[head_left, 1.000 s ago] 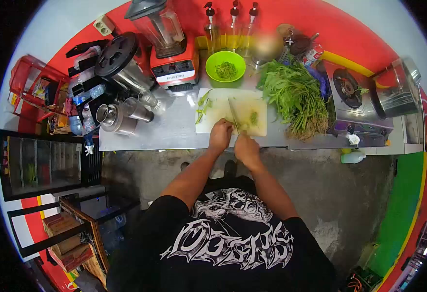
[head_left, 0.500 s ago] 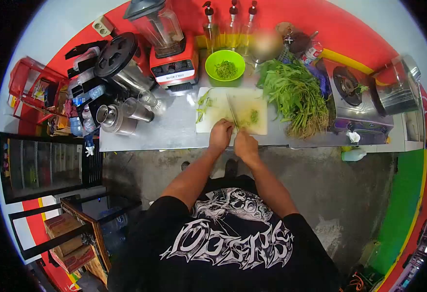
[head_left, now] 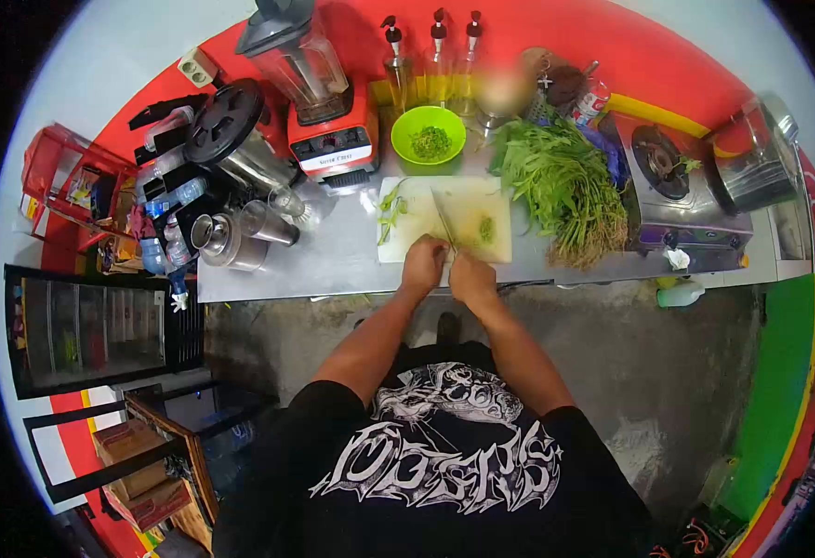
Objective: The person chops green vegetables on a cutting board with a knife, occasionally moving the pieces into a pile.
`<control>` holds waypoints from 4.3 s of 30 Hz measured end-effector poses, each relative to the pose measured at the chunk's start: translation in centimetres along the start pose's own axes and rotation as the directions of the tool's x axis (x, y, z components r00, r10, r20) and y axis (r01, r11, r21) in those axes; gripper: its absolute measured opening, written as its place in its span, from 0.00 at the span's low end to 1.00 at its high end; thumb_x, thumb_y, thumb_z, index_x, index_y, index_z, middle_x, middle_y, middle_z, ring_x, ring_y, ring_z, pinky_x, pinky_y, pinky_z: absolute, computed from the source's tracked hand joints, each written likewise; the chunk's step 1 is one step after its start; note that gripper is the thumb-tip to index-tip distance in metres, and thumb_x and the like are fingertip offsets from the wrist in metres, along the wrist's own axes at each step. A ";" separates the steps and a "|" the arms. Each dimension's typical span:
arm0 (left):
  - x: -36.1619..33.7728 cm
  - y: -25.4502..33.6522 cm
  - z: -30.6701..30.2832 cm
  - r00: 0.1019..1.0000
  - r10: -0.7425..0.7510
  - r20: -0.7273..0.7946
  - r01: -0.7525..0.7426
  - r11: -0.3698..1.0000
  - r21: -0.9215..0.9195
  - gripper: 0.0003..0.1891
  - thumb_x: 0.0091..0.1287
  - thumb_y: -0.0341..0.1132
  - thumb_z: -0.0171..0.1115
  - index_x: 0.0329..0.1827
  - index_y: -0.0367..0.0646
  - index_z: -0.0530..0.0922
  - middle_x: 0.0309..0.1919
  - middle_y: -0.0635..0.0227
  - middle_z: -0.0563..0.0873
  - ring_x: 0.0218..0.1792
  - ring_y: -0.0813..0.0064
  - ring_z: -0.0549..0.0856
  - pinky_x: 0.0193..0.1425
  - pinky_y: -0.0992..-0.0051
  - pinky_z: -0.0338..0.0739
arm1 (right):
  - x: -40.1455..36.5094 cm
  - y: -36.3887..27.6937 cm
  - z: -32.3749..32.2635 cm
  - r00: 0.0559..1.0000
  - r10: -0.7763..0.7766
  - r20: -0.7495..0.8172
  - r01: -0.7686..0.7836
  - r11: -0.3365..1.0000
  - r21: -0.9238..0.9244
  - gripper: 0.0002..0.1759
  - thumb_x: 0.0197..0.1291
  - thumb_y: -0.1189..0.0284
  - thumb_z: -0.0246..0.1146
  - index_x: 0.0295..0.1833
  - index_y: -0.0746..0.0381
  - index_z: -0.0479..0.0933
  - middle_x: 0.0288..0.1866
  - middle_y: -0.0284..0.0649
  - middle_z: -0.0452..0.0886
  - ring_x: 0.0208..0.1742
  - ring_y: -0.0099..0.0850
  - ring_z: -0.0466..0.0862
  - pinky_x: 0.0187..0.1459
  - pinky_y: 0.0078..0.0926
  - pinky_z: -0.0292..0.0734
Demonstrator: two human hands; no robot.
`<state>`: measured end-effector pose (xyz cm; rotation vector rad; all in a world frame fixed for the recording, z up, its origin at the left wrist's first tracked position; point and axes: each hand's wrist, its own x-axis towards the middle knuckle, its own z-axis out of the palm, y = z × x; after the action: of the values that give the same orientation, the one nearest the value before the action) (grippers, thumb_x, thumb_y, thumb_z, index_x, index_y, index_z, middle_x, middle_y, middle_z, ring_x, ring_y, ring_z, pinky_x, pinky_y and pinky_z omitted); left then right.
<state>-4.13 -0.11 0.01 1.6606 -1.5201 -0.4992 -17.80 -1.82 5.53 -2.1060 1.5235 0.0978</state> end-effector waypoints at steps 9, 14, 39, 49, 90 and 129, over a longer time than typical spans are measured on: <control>0.2 0.6 -0.5 0.995 -0.072 0.074 0.071 0.997 0.015 0.05 0.62 0.24 0.66 0.40 0.37 0.87 0.38 0.48 0.86 0.41 0.47 0.87 0.48 0.56 0.81 | 0.1 -0.2 0.0 0.999 -0.022 -0.031 0.021 1.000 -0.010 0.17 0.64 0.78 0.58 0.57 0.72 0.74 0.48 0.61 0.87 0.49 0.55 0.89 0.51 0.50 0.84; 0.0 -0.5 0.3 1.000 -0.011 0.011 0.011 1.000 0.014 0.05 0.61 0.21 0.67 0.39 0.35 0.86 0.37 0.48 0.86 0.38 0.50 0.88 0.46 0.60 0.82 | -0.4 0.3 1.8 0.999 0.015 -0.050 -0.013 0.999 0.044 0.17 0.63 0.75 0.59 0.55 0.73 0.72 0.45 0.64 0.86 0.50 0.58 0.88 0.52 0.51 0.82; -2.6 -2.9 -7.5 0.980 -0.131 0.151 0.099 0.974 0.205 0.25 0.60 0.21 0.60 0.63 0.40 0.82 0.43 0.50 0.85 0.46 0.48 0.83 0.57 0.55 0.78 | 1.6 7.3 1.5 0.965 -0.241 0.104 0.193 0.920 0.342 0.26 0.73 0.56 0.60 0.61 0.69 0.76 0.57 0.62 0.82 0.61 0.58 0.80 0.61 0.47 0.74; -3.0 -3.7 -7.5 0.990 -0.072 0.124 0.048 0.982 0.181 0.27 0.59 0.21 0.64 0.65 0.42 0.82 0.36 0.56 0.83 0.40 0.56 0.82 0.51 0.60 0.78 | 0.4 8.5 -2.2 0.997 0.021 0.079 -0.039 0.972 0.231 0.19 0.74 0.57 0.59 0.55 0.61 0.78 0.54 0.54 0.85 0.56 0.55 0.83 0.54 0.54 0.78; 0.4 -0.1 -4.7 0.999 0.003 0.047 0.000 0.997 -0.075 0.06 0.67 0.28 0.69 0.43 0.37 0.82 0.37 0.55 0.87 0.34 0.57 0.84 0.41 0.64 0.80 | 2.3 6.5 -2.8 0.993 -0.082 -0.088 0.105 0.946 0.306 0.20 0.71 0.59 0.63 0.43 0.69 0.79 0.29 0.54 0.82 0.27 0.46 0.87 0.34 0.46 0.79; 0.7 0.3 -1.8 0.983 0.138 0.122 -0.161 0.966 0.204 0.07 0.63 0.25 0.63 0.38 0.43 0.88 0.40 0.60 0.86 0.47 0.53 0.84 0.54 0.59 0.81 | -1.2 0.5 1.1 0.985 0.130 -0.118 -0.111 0.982 0.151 0.18 0.76 0.63 0.53 0.52 0.69 0.76 0.45 0.60 0.87 0.47 0.61 0.87 0.51 0.56 0.81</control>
<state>-2.83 -0.19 1.51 1.6846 -1.8161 -0.3579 -18.40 -0.38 4.82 -1.9378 1.6804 -0.1023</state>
